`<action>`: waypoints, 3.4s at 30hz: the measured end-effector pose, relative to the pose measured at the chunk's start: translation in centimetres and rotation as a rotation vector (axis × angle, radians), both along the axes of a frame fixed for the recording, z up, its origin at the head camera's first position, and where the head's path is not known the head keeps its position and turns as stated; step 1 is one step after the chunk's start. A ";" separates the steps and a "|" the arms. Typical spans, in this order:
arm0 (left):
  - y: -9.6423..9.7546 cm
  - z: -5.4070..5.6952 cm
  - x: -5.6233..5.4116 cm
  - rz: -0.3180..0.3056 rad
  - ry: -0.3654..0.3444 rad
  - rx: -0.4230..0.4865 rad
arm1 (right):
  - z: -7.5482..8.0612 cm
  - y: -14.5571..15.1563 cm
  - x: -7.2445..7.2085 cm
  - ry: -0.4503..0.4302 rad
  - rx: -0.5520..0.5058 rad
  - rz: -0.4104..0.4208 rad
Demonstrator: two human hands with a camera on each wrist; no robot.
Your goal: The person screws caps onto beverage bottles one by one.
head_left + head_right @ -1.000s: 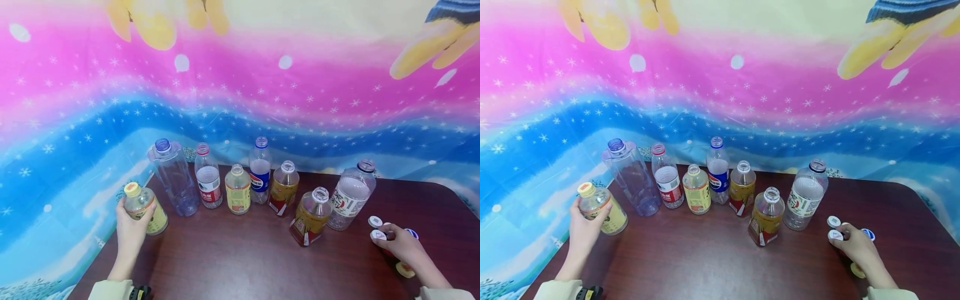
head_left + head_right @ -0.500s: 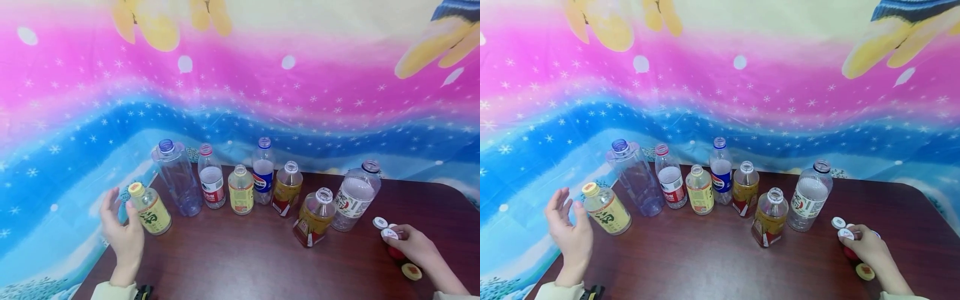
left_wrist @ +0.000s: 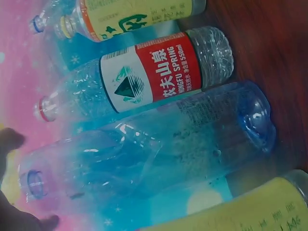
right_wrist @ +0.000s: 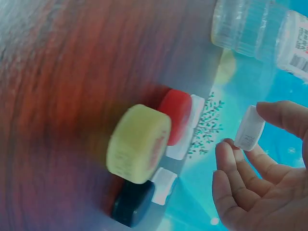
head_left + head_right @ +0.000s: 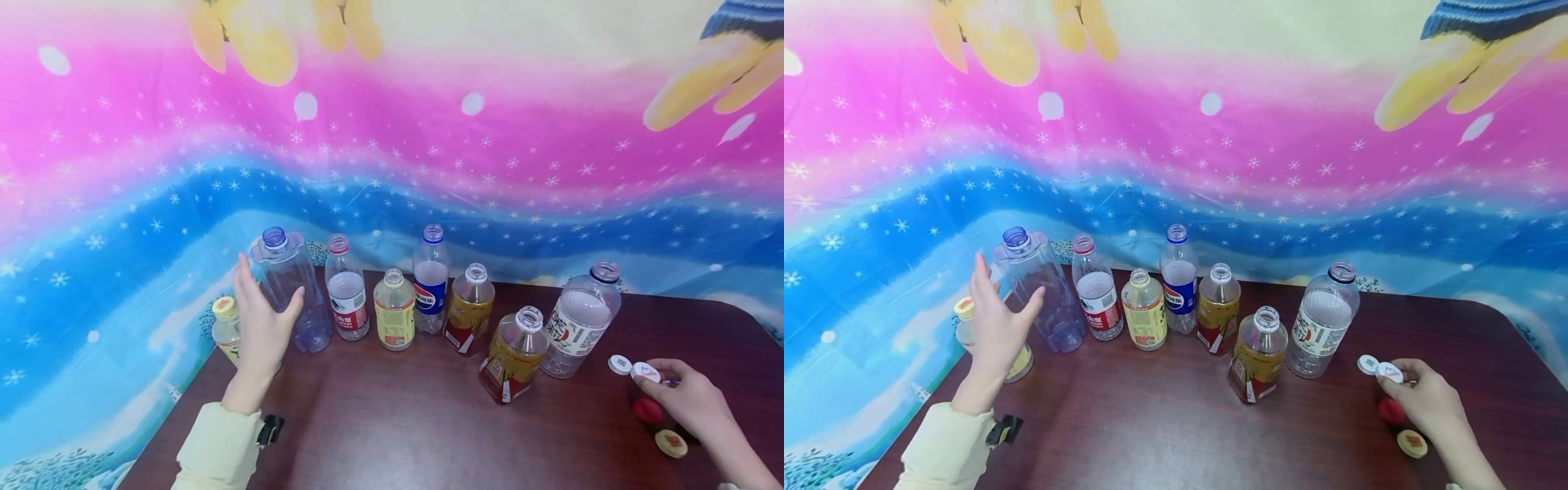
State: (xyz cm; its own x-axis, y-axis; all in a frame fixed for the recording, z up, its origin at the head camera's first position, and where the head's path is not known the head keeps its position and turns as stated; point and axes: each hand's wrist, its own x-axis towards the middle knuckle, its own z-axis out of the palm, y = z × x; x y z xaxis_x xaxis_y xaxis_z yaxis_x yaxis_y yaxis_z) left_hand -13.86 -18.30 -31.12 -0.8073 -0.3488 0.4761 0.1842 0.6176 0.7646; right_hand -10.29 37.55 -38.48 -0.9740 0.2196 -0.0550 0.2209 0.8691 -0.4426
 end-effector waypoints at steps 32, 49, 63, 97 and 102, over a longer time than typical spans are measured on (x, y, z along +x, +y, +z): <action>0.3 -0.8 1.5 -0.003 -0.273 0.289 | 3.1 -3.9 2.1 0.311 -0.070 -0.072; 8.9 -2.4 5.9 -0.338 -0.214 0.255 | 8.9 -11.1 3.0 0.603 -0.313 -0.159; 15.8 -2.9 5.6 -0.551 -0.209 0.276 | 14.1 -20.1 3.0 0.779 -0.388 0.197; 17.5 -4.0 5.1 -0.693 -0.149 0.241 | 14.1 -24.0 1.7 0.610 -0.292 0.451; 17.5 -3.9 5.0 -0.692 -0.144 0.233 | 14.0 -23.9 1.6 0.596 -0.279 0.461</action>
State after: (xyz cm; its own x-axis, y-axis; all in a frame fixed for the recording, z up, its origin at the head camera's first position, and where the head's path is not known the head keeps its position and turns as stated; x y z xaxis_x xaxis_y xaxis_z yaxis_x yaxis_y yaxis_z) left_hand -8.87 -0.77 -35.06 -0.9279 0.1827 0.3250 0.3604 0.2158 0.9075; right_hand -8.68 13.62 -24.51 -0.8459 -0.1569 0.5097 -0.4754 0.6549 -0.5874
